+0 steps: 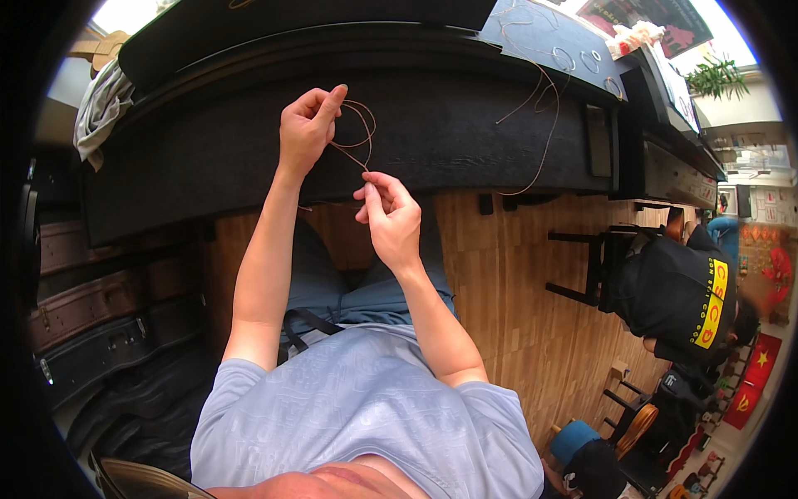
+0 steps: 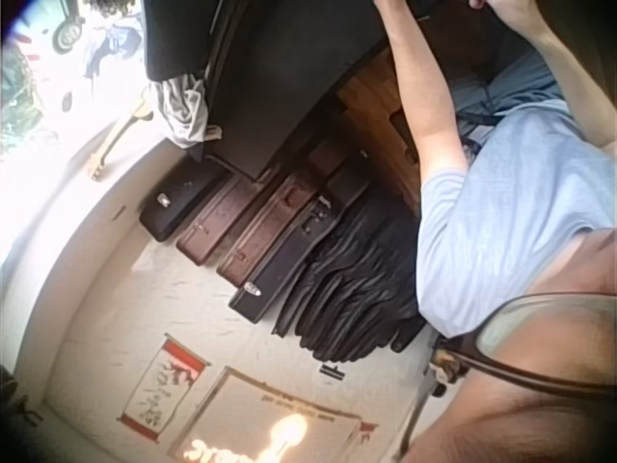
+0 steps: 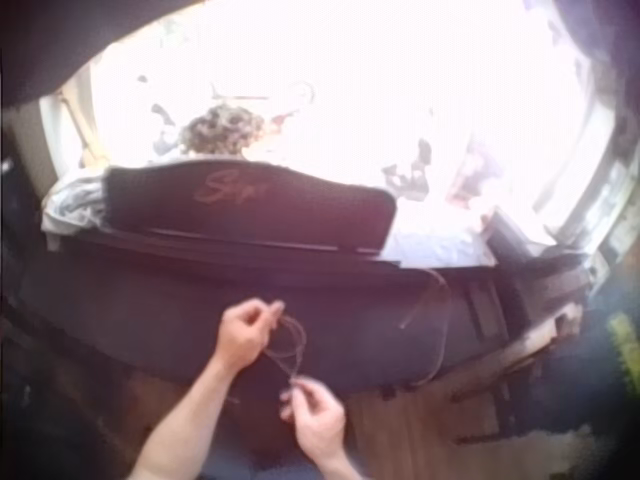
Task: The person shapes a thin copper wire into circular loops by hand. They repeatedly bend the wire into a loop, place it on the piano surface, and then pick it up to continue shaping it.
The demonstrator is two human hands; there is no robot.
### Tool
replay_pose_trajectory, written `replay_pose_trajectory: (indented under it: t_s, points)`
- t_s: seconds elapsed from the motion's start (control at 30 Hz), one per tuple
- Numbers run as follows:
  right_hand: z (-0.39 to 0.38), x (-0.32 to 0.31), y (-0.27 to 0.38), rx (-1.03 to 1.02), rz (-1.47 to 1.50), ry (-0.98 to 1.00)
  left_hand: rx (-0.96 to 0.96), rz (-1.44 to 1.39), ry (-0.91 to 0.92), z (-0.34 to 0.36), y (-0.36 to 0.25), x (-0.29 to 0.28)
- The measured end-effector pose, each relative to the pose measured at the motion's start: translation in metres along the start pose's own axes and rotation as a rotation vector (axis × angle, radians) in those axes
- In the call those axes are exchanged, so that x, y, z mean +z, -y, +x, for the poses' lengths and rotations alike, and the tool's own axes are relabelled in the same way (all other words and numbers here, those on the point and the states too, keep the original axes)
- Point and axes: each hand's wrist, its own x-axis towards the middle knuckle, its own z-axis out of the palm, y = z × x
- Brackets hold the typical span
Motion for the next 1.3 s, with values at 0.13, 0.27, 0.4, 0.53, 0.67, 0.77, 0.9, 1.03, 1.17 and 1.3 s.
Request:
replay_pose_trajectory:
  t_s: [0.13,0.27,0.4,0.53,0.67,0.77,0.9,1.03,1.17,1.3]
  points:
    - [-0.004,-0.011,0.005,0.036,-0.058,0.188,-0.056,-0.012,-0.012,0.000,-0.003,0.000]
    - [-0.004,-0.016,0.014,0.092,-0.011,0.349,-0.064,-0.033,-0.009,0.000,-0.003,-0.002]
    - [-0.001,-0.019,0.011,0.071,0.071,0.411,-0.049,-0.029,-0.001,-0.001,-0.001,-0.001]
    - [0.003,-0.017,0.007,0.026,0.134,0.393,-0.060,-0.030,-0.003,0.001,-0.002,0.000]
    - [0.003,-0.011,0.008,-0.006,0.173,0.304,-0.047,-0.024,-0.002,0.000,-0.002,0.000]
    - [0.007,-0.010,-0.004,-0.083,0.214,0.201,-0.039,-0.015,0.002,0.000,-0.002,0.001]
    - [0.010,-0.002,-0.002,-0.177,0.226,0.048,-0.049,-0.018,0.005,-0.001,-0.003,0.002]
    - [0.012,0.001,0.002,-0.063,0.221,-0.100,-0.031,-0.002,0.010,-0.002,-0.007,0.004]
    - [0.013,-0.003,0.000,0.138,0.286,-0.137,-0.019,-0.065,0.022,-0.001,-0.006,0.001]
    - [0.014,-0.007,0.006,0.274,0.269,-0.065,-0.024,-0.149,0.024,-0.001,-0.002,-0.005]
